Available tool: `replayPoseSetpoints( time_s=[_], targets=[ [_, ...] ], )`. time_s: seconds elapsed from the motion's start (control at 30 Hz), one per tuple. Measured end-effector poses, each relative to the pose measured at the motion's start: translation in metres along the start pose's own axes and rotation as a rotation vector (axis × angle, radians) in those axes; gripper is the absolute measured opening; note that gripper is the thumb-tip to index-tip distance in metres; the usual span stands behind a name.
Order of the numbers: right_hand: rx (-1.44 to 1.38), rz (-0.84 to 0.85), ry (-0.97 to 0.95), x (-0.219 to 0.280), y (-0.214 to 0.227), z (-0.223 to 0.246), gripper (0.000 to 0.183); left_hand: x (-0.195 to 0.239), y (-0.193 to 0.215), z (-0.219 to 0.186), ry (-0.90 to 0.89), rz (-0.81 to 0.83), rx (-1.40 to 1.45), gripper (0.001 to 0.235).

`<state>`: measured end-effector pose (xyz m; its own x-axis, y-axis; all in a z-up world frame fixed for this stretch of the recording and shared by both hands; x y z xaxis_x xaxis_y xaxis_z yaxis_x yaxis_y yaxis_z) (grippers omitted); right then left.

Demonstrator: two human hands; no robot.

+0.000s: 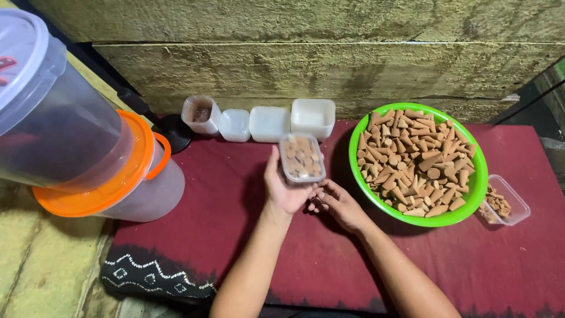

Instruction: The person is sorting and packing small incense cones from a large bowl into smaller plastic containers.

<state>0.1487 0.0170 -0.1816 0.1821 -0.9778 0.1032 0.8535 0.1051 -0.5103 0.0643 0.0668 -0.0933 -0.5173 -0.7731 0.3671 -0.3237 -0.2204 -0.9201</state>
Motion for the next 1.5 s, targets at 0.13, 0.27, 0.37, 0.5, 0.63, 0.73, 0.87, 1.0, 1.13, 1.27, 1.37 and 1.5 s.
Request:
replayPoseSetpoints(
  time_s=[0.13,0.27,0.37,0.5,0.63,0.73,0.87,1.0,1.13,1.27,1.37,1.5],
  targets=[
    [0.041,0.022,-0.016,0.001,-0.009,0.009,0.039,-0.011,-0.022,-0.017,0.007,0.129,-0.221,0.075],
    [0.057,0.046,0.005,0.003,-0.018,0.018,0.043,0.030,-0.123,-0.062,-0.132,0.278,-0.208,0.071],
    [0.065,0.050,0.011,0.003,-0.020,0.020,0.044,0.037,-0.145,-0.063,-0.161,0.387,-0.214,0.083],
    [0.035,0.041,0.026,0.004,-0.020,0.021,0.044,0.025,-0.087,-0.026,-0.124,0.335,-0.252,0.055],
    [0.045,0.038,0.015,0.002,-0.008,0.010,0.042,-0.005,-0.014,-0.023,-0.120,0.219,-0.588,0.039],
    [0.023,0.026,0.018,0.003,-0.017,0.021,0.054,-0.004,-0.032,-0.050,-0.372,0.286,-1.242,0.097],
    [-0.326,-0.010,0.059,0.009,-0.046,0.048,0.068,0.037,-0.075,-0.034,-0.344,0.444,-1.208,0.080],
    [-0.574,-0.157,0.021,0.007,-0.040,0.028,0.057,0.020,-0.020,-0.029,-0.316,0.322,-1.452,0.051],
    [-0.583,-0.260,-0.070,0.015,-0.048,0.029,0.048,0.004,0.003,-0.050,-0.361,0.322,-1.554,0.052],
    [-0.556,-0.186,0.056,0.010,-0.073,0.102,0.048,-0.002,-0.001,-0.097,-0.445,0.232,-1.609,0.044],
    [-0.515,-0.106,0.205,0.016,-0.121,0.170,0.049,-0.023,0.027,-0.118,-0.419,0.150,-1.509,0.046],
    [-0.473,-0.126,0.244,-0.008,-0.118,0.165,0.048,-0.045,0.073,-0.134,-0.507,0.061,-1.537,0.039]
  ],
)
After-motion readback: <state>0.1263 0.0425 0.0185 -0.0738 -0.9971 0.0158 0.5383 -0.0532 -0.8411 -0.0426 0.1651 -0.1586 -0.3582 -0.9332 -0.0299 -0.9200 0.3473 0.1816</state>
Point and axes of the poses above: each hand's wrist, its own x-axis away from the middle knuckle, its own y-axis out of the back of the hand, z = x × y, the point moved 10 cm from there along -x, towards the middle knuckle, and after that the axes turned 4 degrees about z, right-handed, at the moved point
